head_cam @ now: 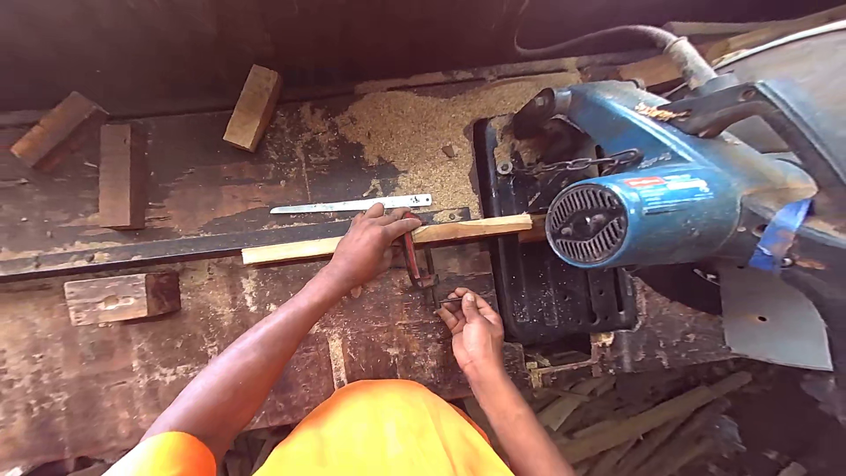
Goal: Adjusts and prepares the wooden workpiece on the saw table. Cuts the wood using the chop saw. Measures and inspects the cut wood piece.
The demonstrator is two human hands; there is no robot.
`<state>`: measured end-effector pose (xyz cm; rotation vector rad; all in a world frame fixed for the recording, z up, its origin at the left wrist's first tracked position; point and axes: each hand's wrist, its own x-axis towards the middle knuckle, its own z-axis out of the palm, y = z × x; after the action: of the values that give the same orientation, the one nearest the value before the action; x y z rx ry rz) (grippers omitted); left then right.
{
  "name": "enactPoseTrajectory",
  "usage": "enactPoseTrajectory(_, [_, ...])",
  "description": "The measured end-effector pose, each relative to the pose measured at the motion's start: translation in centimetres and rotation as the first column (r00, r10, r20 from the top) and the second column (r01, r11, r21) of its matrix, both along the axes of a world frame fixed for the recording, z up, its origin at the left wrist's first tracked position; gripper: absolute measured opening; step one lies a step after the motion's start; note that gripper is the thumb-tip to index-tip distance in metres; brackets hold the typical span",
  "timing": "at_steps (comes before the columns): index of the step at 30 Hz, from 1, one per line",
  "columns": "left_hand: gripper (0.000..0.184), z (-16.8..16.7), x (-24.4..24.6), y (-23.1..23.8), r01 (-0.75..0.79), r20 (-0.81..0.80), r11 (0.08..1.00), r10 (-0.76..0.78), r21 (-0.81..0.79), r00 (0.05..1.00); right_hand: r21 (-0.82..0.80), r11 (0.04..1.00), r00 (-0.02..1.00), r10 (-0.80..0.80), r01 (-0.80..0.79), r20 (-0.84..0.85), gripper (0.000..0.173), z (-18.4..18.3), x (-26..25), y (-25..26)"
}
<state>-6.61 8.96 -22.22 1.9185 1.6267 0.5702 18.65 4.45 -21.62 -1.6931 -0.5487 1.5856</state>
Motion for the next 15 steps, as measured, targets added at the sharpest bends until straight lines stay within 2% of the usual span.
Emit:
enactPoseTrajectory(2, [0.055, 0.0, 0.0, -0.1, 0.0, 0.008, 1.0, 0.0, 0.0, 1.0, -0.046, 0.998, 0.999, 0.041, -0.039, 0.035, 0.018, 0.1, 0.3, 0.8])
enactPoseTrajectory(6, [0.055, -0.1, 0.0, -0.1, -0.005, 0.019, 1.0, 0.005, 0.029, 1.0, 0.112, 0.955, 0.94, 0.242, -0.275, 0.239, 0.02, -1.1, 1.4, 0.0])
enactPoseTrajectory(9, [0.053, -0.3, 0.0, -0.2, -0.009, 0.032, 0.999, 0.008, 0.043, 0.999, 0.188, 0.87, 0.779, 0.288, -0.456, 0.556, 0.015, -2.0, 2.4, -0.7])
enactPoseTrajectory(11, [0.053, -0.2, 0.0, 0.0, -0.01, 0.047, 0.999, 0.008, 0.048, 0.999, 0.192, 0.811, 0.652, 0.277, -0.553, 0.706, 0.015, -2.5, 3.0, -0.6])
enactPoseTrajectory(13, [0.053, -0.3, 0.0, 0.1, -0.006, 0.063, 0.998, 0.002, 0.059, 0.998, 0.177, 0.767, 0.563, 0.272, -0.616, 0.78, 0.014, -2.5, 2.9, -0.4])
enactPoseTrajectory(15, [0.052, -0.3, 0.0, 0.1, -0.001, 0.07, 0.998, -0.004, 0.064, 0.998, 0.144, 0.754, 0.547, 0.316, -0.641, 0.775, 0.015, -2.0, 2.4, -0.5])
